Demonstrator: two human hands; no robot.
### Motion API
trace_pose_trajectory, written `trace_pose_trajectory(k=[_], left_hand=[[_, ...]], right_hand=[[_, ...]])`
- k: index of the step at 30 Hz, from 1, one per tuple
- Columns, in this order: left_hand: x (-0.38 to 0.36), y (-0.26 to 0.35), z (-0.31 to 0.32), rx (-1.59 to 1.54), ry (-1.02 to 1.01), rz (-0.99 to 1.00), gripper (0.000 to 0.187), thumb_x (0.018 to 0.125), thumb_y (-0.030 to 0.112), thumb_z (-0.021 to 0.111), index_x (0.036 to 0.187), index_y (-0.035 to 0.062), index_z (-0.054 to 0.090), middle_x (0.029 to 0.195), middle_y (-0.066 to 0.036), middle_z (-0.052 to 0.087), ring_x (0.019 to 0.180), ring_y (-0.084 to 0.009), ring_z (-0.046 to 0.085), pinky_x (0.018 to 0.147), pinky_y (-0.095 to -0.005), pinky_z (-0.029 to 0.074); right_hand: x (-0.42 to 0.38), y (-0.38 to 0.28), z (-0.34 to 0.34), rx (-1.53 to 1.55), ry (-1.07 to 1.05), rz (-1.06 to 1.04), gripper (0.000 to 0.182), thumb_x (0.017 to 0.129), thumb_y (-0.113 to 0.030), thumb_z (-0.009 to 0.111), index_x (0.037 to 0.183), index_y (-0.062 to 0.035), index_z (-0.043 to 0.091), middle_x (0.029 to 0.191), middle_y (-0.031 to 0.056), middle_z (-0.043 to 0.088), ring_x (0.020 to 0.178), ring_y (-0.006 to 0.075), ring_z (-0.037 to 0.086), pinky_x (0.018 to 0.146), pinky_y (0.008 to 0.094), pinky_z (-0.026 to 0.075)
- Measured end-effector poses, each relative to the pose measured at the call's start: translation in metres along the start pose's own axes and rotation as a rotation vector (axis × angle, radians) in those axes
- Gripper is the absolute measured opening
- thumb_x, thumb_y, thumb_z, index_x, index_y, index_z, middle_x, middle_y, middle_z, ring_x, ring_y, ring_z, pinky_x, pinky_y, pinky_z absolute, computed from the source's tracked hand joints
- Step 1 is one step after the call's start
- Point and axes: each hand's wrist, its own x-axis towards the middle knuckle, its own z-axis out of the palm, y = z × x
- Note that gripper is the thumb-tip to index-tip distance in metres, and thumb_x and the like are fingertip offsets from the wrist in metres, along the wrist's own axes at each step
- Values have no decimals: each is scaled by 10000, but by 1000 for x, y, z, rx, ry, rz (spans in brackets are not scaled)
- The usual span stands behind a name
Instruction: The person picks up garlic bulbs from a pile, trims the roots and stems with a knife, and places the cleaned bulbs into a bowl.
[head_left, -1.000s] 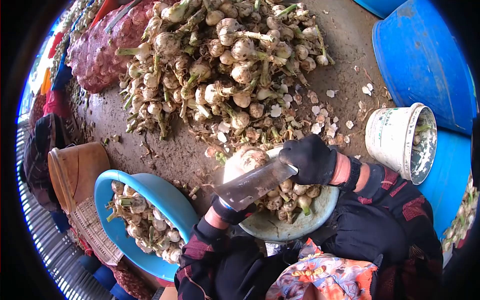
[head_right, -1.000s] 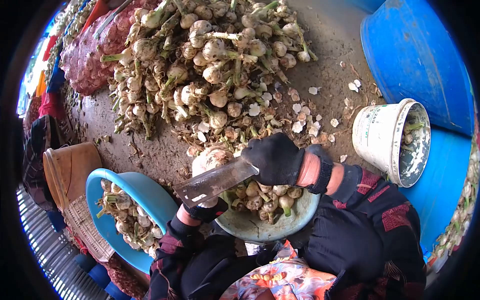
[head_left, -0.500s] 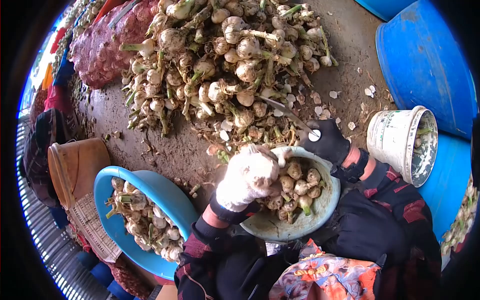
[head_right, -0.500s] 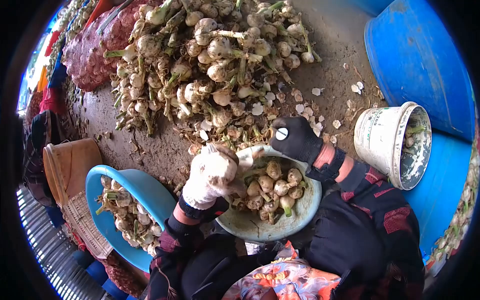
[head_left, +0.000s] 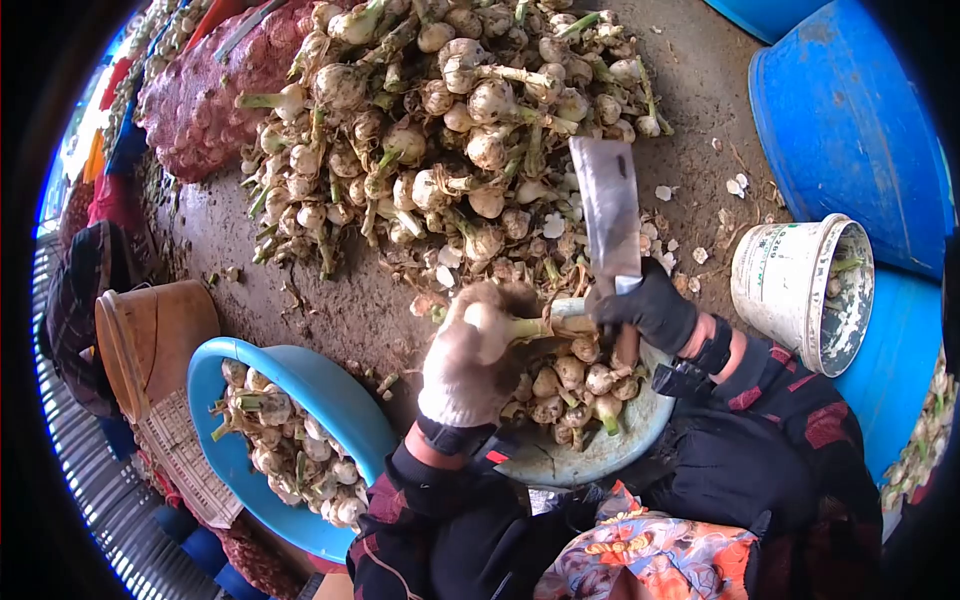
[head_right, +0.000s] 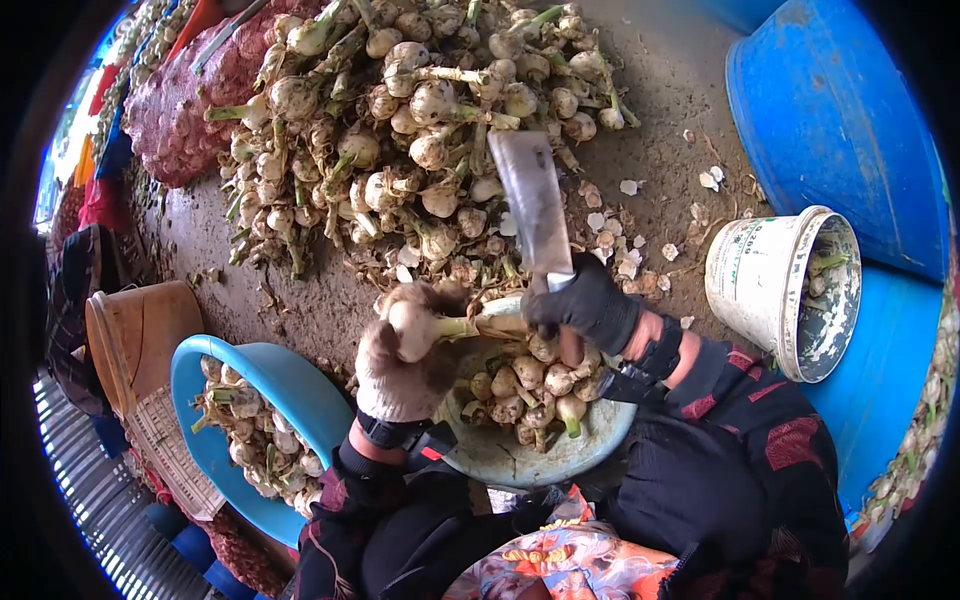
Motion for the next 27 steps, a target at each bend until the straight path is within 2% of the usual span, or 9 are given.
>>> trace_pose_trajectory(k=[8,11,14,16,17,18,20,24,27], left_hand=[[7,-2,-35,157,14,-35,220,786,195,621,922,63,509,862,-83,562,943,-273,564,702,-386,512],[10,-5,-37,107,-17,55,233,788,157,595,968,41,503,838,-84,551,966,-273,560,776,-386,511],[-2,8,-7,50,-127,139,348,738,147,648,1029,34,495,1136,-167,545,1026,-307,571,800,-390,521],[-16,13,15,191,-166,189,386,729,204,676,1032,45,497,1101,-166,564,1019,-319,575,794,-397,511],[-21,33,20,512,-216,-96,352,722,246,683,970,51,528,1068,-152,586,1022,-344,571,812,-403,487],[-3,37,-2,931,-638,53,353,700,258,723,934,47,564,1017,-140,602,963,-313,597,824,-393,482],[6,29,-2,1243,-742,59,438,618,234,803,939,26,589,1003,-133,607,921,-277,614,819,-374,491],[72,26,-48,2349,-207,608,573,717,183,687,1236,44,489,1168,-184,540,1152,-368,477,967,-468,401],[134,23,-81,2971,-194,378,535,845,204,531,1331,14,415,1340,-185,463,1322,-349,331,1106,-507,203]], right_hand=[[-1,-17,-4,-466,239,17,153,720,-91,737,777,-32,608,668,26,602,610,116,593,552,258,484],[-4,2,7,-341,-44,-303,152,737,-87,729,837,-29,630,656,25,624,561,103,588,507,254,474],[-2,5,26,-848,-150,194,281,706,-171,674,935,-10,648,748,85,664,718,166,636,657,301,492],[-3,29,18,-680,-151,64,311,701,-171,673,965,-7,645,762,101,667,728,174,639,672,306,495],[-5,41,10,-509,-146,-57,342,697,-171,672,995,-5,642,775,117,670,737,181,642,687,312,498],[-1,32,2,-758,-181,126,354,689,-179,679,976,23,629,783,126,668,739,198,651,681,314,504],[2,8,2,-930,-44,343,378,678,-185,705,945,66,609,762,127,662,687,196,648,632,310,511],[5,17,-19,-523,73,145,322,681,-147,757,883,57,612,669,78,626,515,154,592,473,284,472],[10,31,-27,-537,100,-12,321,672,-144,765,879,50,616,666,75,623,532,145,588,483,273,470]])
